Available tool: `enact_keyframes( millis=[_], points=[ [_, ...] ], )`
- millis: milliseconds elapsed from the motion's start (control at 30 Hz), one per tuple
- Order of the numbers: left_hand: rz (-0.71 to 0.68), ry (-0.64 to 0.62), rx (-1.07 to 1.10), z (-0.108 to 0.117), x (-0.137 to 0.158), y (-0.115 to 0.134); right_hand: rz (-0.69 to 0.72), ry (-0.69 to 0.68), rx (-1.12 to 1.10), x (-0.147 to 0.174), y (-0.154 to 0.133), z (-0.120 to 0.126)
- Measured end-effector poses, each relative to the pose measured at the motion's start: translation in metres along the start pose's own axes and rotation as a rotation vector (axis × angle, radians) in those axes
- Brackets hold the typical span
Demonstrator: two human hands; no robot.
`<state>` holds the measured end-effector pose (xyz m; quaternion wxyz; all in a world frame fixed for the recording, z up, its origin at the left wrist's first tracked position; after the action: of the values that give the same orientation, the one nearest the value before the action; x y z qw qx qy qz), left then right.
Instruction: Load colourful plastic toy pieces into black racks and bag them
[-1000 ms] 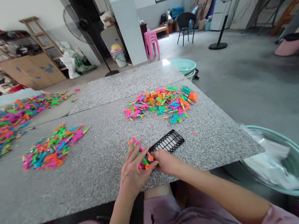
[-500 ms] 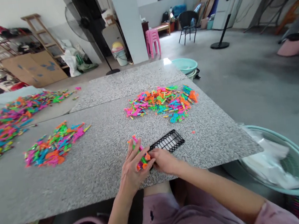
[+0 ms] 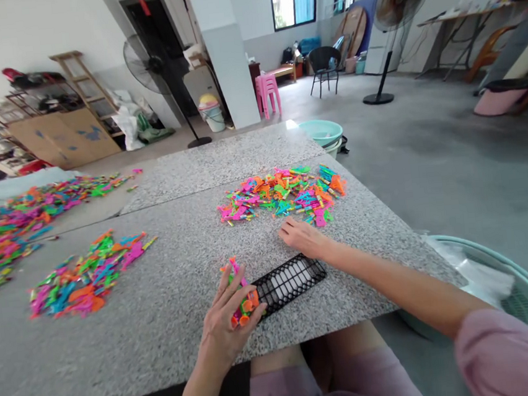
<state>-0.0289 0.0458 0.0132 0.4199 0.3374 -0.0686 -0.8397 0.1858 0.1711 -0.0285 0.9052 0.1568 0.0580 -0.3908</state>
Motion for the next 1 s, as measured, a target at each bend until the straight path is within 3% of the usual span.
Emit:
enact_keyframes(
  millis=[100,200,267,367,500,600,667,733,800,933,1000],
  points=[
    [0.007,-0.020,0.021,0.004,0.004,-0.002,0.116,0.223,-0.171,0.042,-0.011,0.004],
    [0.029,-0.027,0.048,0.002,0.004,-0.002,-0.047,0.421,-0.338,0.078,-0.004,-0.003],
    [0.046,-0.041,0.054,0.000,0.003,-0.002,-0.199,0.469,-0.350,0.088,0.005,-0.007],
    [0.064,-0.053,0.058,-0.001,0.003,-0.001,-0.421,0.412,-0.283,0.092,0.020,-0.007],
    [0.064,-0.045,0.077,0.001,0.006,0.000,-0.698,0.133,-0.189,0.108,0.048,-0.011],
    [0.062,-0.043,0.087,0.001,0.007,0.000,-0.654,-0.063,-0.051,0.126,0.058,-0.013],
    [0.065,-0.047,0.089,0.001,0.008,0.000,-0.573,-0.087,-0.003,0.128,0.056,-0.009],
    [0.071,-0.058,0.088,0.001,0.007,0.001,-0.565,-0.043,-0.065,0.118,0.045,-0.004],
    [0.075,-0.066,0.086,0.001,0.007,0.002,-0.596,0.010,-0.267,0.095,0.023,-0.001],
    [0.085,-0.080,0.088,0.001,0.006,0.003,-0.517,-0.036,-0.913,0.024,-0.052,-0.012],
    [0.090,-0.089,0.086,0.001,0.006,0.002,-0.457,-0.057,-1.061,-0.006,-0.082,-0.018]
  ],
)
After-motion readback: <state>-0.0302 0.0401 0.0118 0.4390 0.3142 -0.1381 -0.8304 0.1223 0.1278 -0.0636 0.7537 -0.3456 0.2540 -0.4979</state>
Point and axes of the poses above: each hand's wrist, its own x-axis away from the middle knuckle, its own z-axis out of the back of the hand, y = z × x, the point moved 4 cm from there along -x, towards the middle knuckle, and after that the axes turned 9 degrees about x, right-handed, at the moved point
